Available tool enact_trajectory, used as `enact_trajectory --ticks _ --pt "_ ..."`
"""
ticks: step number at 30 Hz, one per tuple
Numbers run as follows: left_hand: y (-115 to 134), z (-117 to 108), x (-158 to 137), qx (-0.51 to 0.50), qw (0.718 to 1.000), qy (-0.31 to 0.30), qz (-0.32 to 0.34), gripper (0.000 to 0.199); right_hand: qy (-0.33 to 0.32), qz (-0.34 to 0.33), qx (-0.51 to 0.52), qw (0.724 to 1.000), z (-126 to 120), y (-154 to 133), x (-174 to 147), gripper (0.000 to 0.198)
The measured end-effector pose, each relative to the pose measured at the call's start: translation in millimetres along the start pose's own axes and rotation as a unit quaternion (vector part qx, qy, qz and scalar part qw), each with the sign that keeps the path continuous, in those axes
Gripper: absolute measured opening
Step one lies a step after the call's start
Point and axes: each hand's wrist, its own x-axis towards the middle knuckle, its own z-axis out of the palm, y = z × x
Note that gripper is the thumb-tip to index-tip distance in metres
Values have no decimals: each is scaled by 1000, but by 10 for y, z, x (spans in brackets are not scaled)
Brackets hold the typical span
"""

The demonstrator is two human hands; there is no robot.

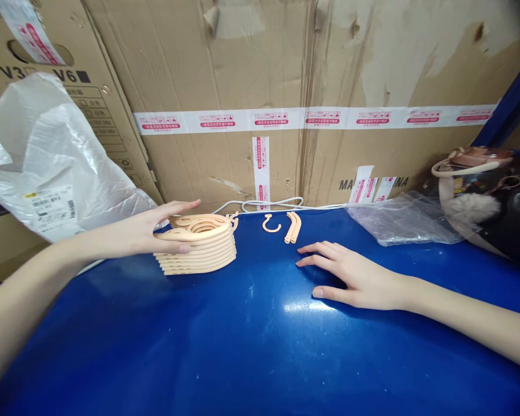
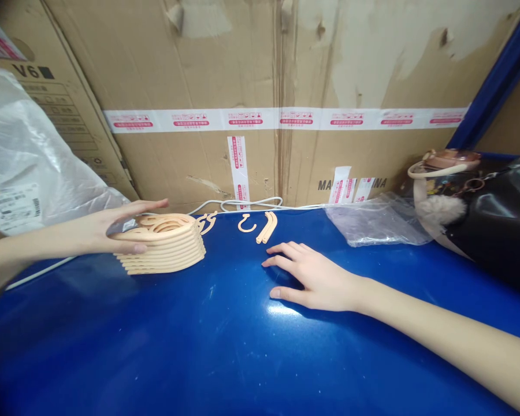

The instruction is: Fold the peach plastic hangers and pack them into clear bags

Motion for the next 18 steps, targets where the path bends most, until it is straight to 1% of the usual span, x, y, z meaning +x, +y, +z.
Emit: enact_trajectory --ticks 3,6,10,18 --pt "-72 -64 -74 -9 999 -7 -38 90 -1 1 0 1000 -2 -8 -4 47" --pt "-137 -101 -113 -11 998 -10 -53 90 -9 5 -5 1000 -5 -11 -5 47" --pt "-167 -111 -124 -1 998 -4 -68 82 -18 8 -11 1000 -9 -12 -4 48" --pt "-170 -113 -120 14 998 1 -62 68 -13 4 -13 1000 0 -5 -7 48"
